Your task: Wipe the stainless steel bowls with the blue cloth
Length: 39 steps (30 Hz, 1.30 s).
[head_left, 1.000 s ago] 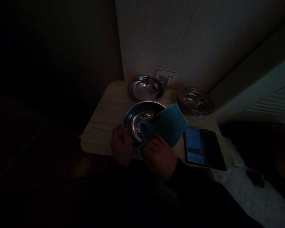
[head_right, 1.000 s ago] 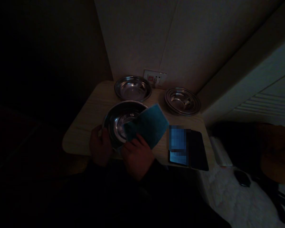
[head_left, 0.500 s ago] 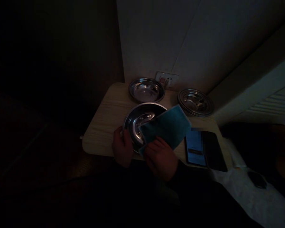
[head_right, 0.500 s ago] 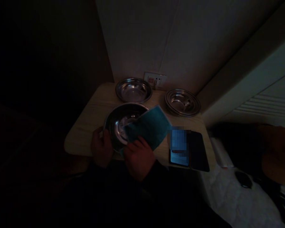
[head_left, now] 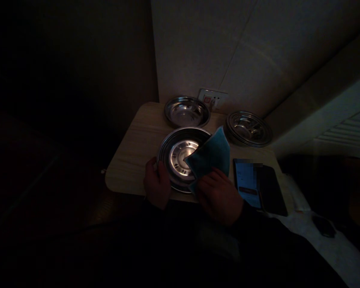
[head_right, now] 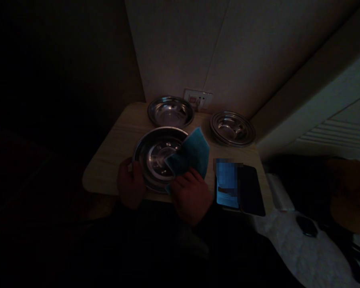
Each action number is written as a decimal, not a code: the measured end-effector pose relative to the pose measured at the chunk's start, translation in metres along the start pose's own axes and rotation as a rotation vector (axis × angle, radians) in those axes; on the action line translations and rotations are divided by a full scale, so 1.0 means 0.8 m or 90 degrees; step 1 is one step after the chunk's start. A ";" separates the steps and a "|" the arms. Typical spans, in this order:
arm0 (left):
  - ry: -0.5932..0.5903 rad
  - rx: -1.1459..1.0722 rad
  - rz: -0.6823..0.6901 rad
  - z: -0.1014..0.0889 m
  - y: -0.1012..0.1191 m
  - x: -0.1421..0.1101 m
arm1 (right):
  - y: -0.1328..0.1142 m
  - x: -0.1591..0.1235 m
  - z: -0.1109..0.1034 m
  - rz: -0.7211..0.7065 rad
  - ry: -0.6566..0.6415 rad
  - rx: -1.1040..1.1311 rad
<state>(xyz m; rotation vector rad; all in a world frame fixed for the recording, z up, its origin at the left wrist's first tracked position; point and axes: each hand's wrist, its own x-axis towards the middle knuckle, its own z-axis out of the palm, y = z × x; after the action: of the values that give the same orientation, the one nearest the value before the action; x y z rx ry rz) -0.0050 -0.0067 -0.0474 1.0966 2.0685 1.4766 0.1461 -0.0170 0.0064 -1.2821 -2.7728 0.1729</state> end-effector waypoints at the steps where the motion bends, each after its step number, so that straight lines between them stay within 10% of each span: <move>1: 0.006 0.002 0.008 0.000 0.000 0.000 | -0.001 0.001 0.001 0.006 0.001 0.000; 20: -0.005 -0.004 -0.009 -0.003 -0.001 0.002 | -0.028 0.035 0.023 -0.031 0.031 0.064; 27: 0.004 0.003 -0.014 -0.001 0.002 -0.003 | 0.021 -0.019 -0.002 -0.083 0.029 0.012; 34: 0.011 0.005 -0.042 -0.005 0.004 0.006 | -0.043 0.026 0.037 -0.013 0.120 0.066; 39: -0.021 -0.021 -0.047 -0.005 0.005 0.006 | 0.010 -0.010 0.024 -0.114 0.139 -0.014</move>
<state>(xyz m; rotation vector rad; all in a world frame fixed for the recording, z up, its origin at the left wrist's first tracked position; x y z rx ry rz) -0.0092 -0.0051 -0.0412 1.0143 2.0322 1.4429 0.1550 -0.0196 -0.0136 -0.9835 -2.6868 -0.0092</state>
